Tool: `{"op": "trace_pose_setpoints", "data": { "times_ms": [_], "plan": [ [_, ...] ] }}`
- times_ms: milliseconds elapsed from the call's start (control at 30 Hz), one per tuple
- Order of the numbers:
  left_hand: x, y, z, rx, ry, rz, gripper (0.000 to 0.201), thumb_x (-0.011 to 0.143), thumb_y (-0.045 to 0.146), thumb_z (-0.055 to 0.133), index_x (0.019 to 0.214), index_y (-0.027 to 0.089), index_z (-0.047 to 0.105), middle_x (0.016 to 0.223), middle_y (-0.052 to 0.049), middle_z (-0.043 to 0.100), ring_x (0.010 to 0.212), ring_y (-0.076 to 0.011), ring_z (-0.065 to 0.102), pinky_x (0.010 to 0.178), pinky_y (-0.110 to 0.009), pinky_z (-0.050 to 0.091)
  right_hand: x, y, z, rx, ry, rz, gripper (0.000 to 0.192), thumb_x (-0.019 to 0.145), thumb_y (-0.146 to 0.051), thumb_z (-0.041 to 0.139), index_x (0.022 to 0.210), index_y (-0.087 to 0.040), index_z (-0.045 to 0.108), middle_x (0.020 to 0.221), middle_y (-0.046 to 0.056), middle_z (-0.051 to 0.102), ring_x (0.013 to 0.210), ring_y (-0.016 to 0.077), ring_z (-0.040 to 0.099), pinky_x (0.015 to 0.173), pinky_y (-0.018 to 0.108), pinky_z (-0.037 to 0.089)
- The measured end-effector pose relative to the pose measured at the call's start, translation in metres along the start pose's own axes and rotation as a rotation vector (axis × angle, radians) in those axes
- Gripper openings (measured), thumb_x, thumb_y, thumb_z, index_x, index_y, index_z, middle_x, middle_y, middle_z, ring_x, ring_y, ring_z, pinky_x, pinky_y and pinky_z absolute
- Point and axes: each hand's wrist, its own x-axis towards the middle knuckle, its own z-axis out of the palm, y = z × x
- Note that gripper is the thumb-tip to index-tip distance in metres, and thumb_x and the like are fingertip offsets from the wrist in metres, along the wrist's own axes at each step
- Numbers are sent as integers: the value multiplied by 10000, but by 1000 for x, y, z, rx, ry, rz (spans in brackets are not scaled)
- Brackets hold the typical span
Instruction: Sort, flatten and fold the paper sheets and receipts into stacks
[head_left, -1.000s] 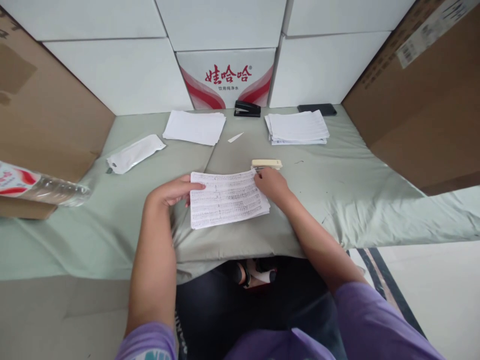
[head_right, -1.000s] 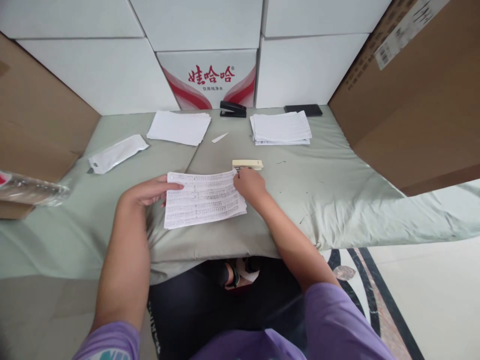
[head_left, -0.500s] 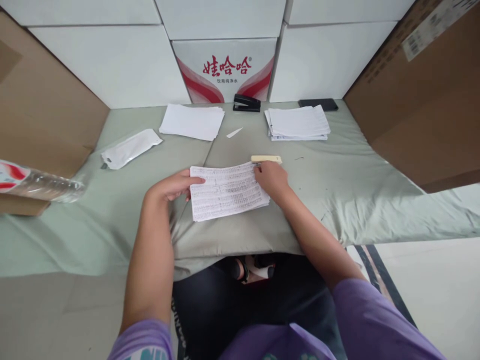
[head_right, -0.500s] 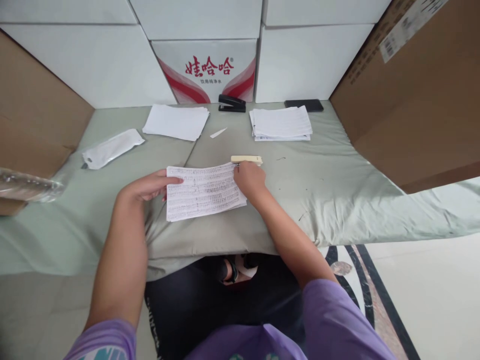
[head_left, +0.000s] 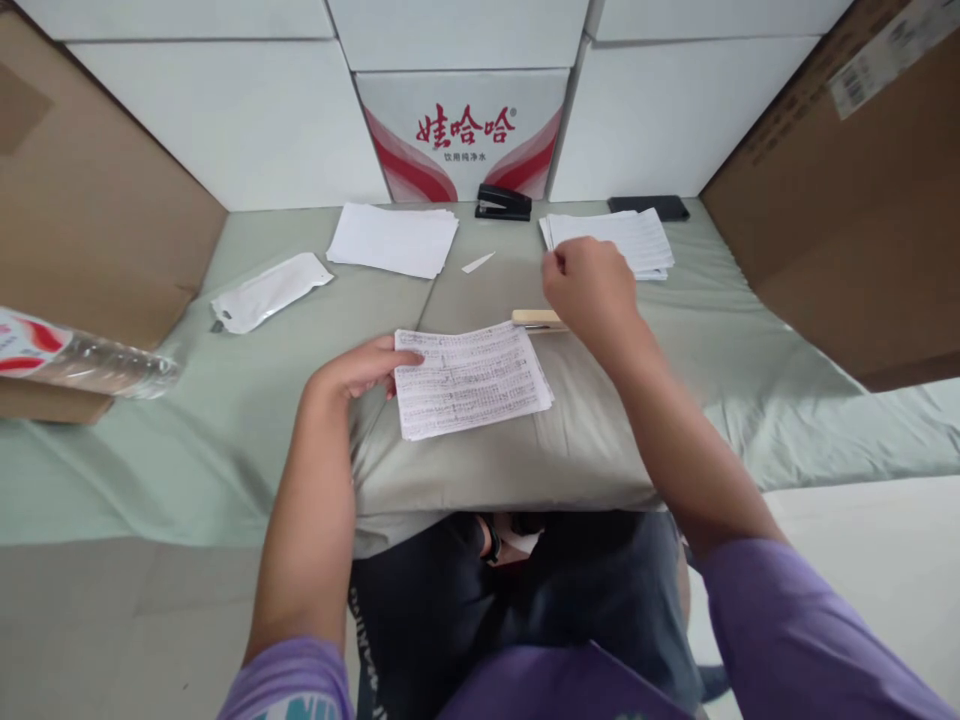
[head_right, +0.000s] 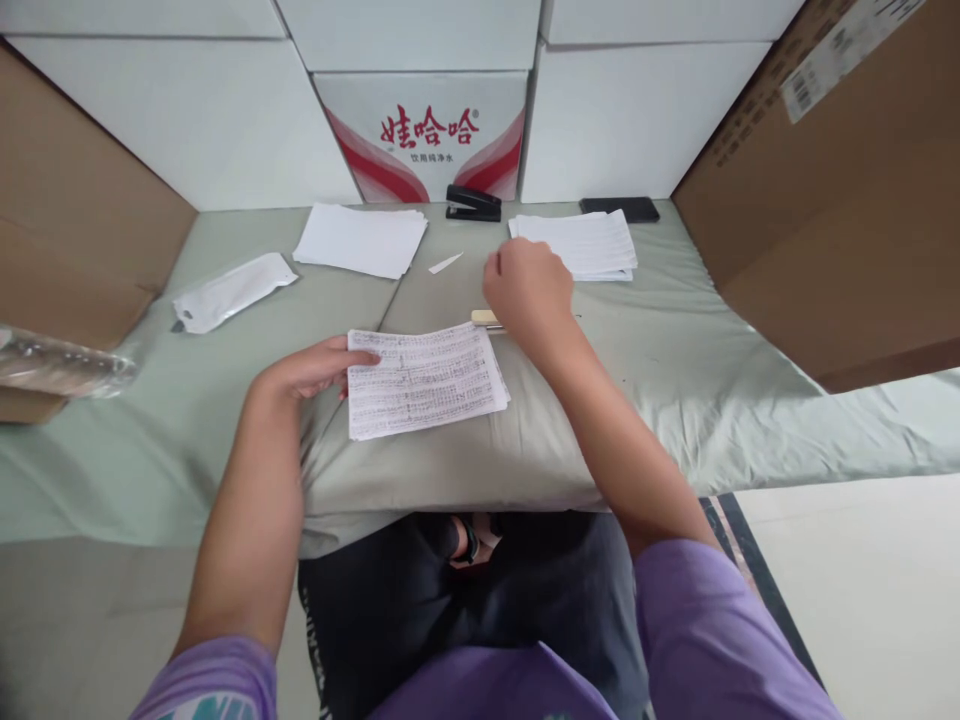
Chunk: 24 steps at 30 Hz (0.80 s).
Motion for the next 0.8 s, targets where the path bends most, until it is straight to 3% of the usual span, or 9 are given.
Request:
{"op": "trace_pose_setpoints", "data": {
  "times_ms": [167, 300, 533, 800],
  "plan": [
    [1, -1, -1, -19, -11, 9, 300, 780, 260, 722, 1054, 153, 665, 738, -41, 690, 499, -139, 586, 384, -221, 399, 43, -14, 60, -53, -67, -41, 335, 1034, -266, 353, 1092, -115, 646, 1012, 186, 681, 995, 291, 635, 860, 404, 463],
    [1, -1, -1, -30, -25, 10, 306, 769, 272, 725, 1040, 144, 666, 736, -46, 688, 499, -147, 585, 376, -230, 403, 49, -9, 94, -129, -84, -36, 310, 1000, -149, 365, 1165, -106, 624, 1178, 211, 665, 1115, 310, 617, 945, 439, 441],
    [1, -2, -2, -26, -25, 5, 347, 746, 297, 761, 1042, 136, 677, 762, -59, 700, 536, -160, 611, 390, -239, 431, 46, -5, 106, -124, -56, 12, 343, 963, -88, 360, 1205, -115, 602, 1251, 202, 639, 1168, 312, 594, 978, 444, 411],
    [-6, 2, 0, 37, -141, -23, 383, 720, 337, 781, 1060, 167, 726, 859, -92, 745, 623, -183, 654, 429, -240, 467, 45, -9, 103, -119, -107, 33, 370, 936, -75, 385, 1239, -102, 595, 1279, 214, 626, 1193, 320, 572, 987, 436, 396]
  ]
}}
